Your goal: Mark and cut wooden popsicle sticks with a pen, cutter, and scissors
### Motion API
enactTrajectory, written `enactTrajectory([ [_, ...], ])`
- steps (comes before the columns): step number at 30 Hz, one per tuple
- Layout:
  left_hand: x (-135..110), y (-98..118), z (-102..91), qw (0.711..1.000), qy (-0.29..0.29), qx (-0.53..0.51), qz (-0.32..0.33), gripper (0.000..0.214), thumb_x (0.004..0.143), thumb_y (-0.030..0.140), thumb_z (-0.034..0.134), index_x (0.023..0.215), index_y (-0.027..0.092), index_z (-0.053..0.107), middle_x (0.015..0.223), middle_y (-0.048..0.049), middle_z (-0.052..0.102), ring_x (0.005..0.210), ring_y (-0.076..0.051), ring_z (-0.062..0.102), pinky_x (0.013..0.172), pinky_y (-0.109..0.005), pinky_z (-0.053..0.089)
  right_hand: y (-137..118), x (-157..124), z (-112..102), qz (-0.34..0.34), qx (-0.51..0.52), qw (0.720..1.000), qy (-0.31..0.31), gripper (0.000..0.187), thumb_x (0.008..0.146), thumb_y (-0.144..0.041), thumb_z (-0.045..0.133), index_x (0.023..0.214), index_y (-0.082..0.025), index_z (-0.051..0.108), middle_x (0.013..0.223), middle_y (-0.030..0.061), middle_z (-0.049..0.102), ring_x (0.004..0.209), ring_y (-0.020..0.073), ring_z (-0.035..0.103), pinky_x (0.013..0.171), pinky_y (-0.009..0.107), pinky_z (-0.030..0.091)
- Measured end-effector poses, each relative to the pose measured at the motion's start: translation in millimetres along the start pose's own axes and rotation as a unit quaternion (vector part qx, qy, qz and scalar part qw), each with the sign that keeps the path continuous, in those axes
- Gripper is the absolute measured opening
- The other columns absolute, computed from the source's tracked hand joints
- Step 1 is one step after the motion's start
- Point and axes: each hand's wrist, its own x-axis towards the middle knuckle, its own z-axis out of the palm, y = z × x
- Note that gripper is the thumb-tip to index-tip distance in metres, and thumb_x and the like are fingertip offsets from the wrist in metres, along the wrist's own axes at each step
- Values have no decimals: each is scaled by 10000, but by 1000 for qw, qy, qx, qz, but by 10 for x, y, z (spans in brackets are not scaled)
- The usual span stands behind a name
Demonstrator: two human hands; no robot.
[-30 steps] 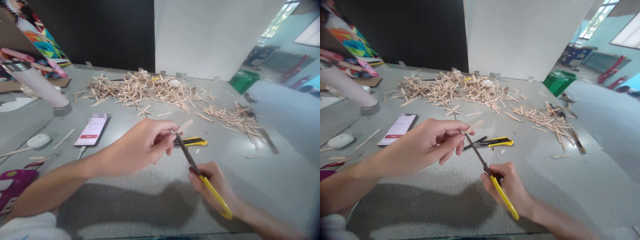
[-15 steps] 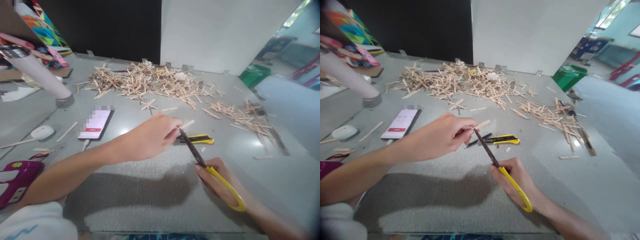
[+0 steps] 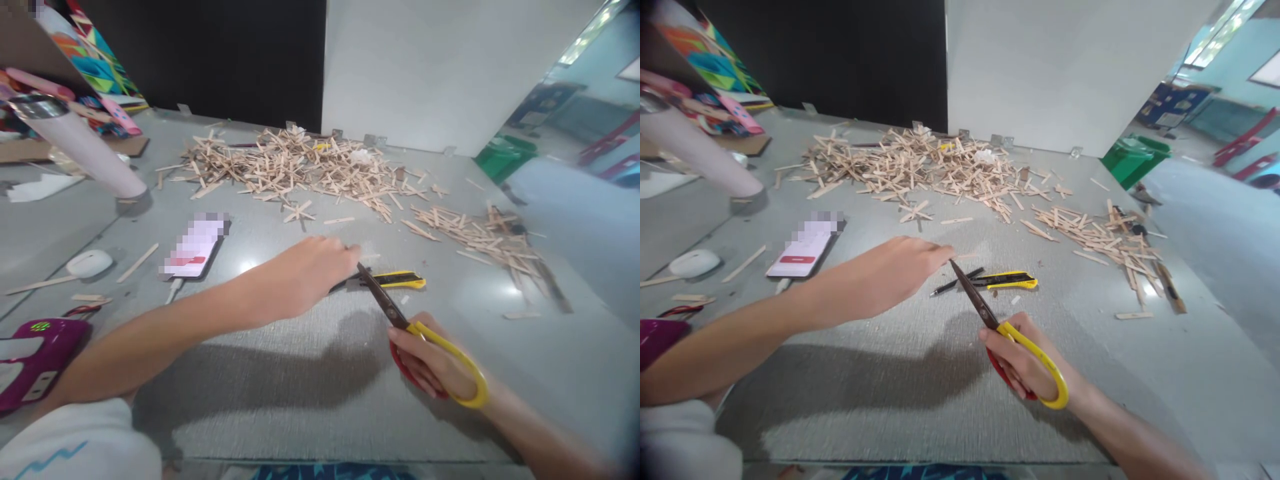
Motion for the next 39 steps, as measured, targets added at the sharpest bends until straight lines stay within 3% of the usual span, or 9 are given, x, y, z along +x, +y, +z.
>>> enactTrajectory([
  [5, 108, 37, -44, 998, 37, -50, -12, 227, 1058, 61, 483, 984, 213, 633, 841, -30, 693, 702, -206, 648, 750, -342, 470, -41, -25, 30, -14, -3, 1000, 16, 779, 1042, -821, 545, 516, -259, 423, 370, -61, 344, 332, 88, 335, 390, 249, 283],
  [9, 163, 111, -163, 988, 25, -134, -78, 289, 1106, 151, 463, 852, 206, 589, 737, -5, 696, 580, -143, 605, 639, -298, 427, -27, -26, 55, -23, 7, 999, 25, 702, 1013, -817, 581, 615, -250, 464, 429, -65, 414, 376, 90, 361, 429, 242, 339],
  [13, 147, 186, -277, 953, 5, -283, -108, 271, 1138, 222, 468, 905, 194, 604, 835, -12, 778, 566, -108, 675, 577, -250, 459, -1, -24, 80, -60, 13, 996, 57, 620, 995, -761, 627, 687, -232, 526, 493, -55, 467, 445, 99, 425, 482, 233, 382],
  [17, 128, 220, -349, 930, 13, -350, -111, 196, 1152, 252, 488, 1053, 182, 642, 841, -17, 779, 542, -102, 669, 564, -236, 486, -34, -52, 103, -45, 6, 997, 63, 573, 980, -714, 635, 699, -223, 544, 546, -21, 558, 453, 96, 426, 451, 223, 329],
  [24, 106, 253, -381, 921, 12, -374, -106, 143, 1135, 236, 527, 1137, 175, 656, 801, -12, 765, 525, -100, 638, 550, -230, 489, -138, -81, 163, -76, 32, 995, 57, 548, 983, -619, 650, 624, -252, 460, 468, -70, 417, 421, 95, 399, 470, 236, 409],
  [30, 82, 230, -373, 926, 9, -363, -103, 178, 1136, 241, 533, 1213, 168, 676, 818, -14, 785, 530, -100, 652, 549, -232, 483, -97, -90, 157, -69, 37, 995, 62, 565, 1006, -609, 643, 610, -249, 459, 455, -72, 402, 402, 88, 375, 441, 230, 365],
  [39, 89, 308, -387, 937, 33, -333, -104, 197, 1126, 212, 511, 1097, 167, 701, 804, -10, 770, 524, -91, 629, 543, -227, 461, -31, -77, 124, -80, 28, 995, 49, 589, 1048, -599, 628, 610, -241, 461, 448, -70, 404, 381, 81, 358, 418, 223, 338],
])
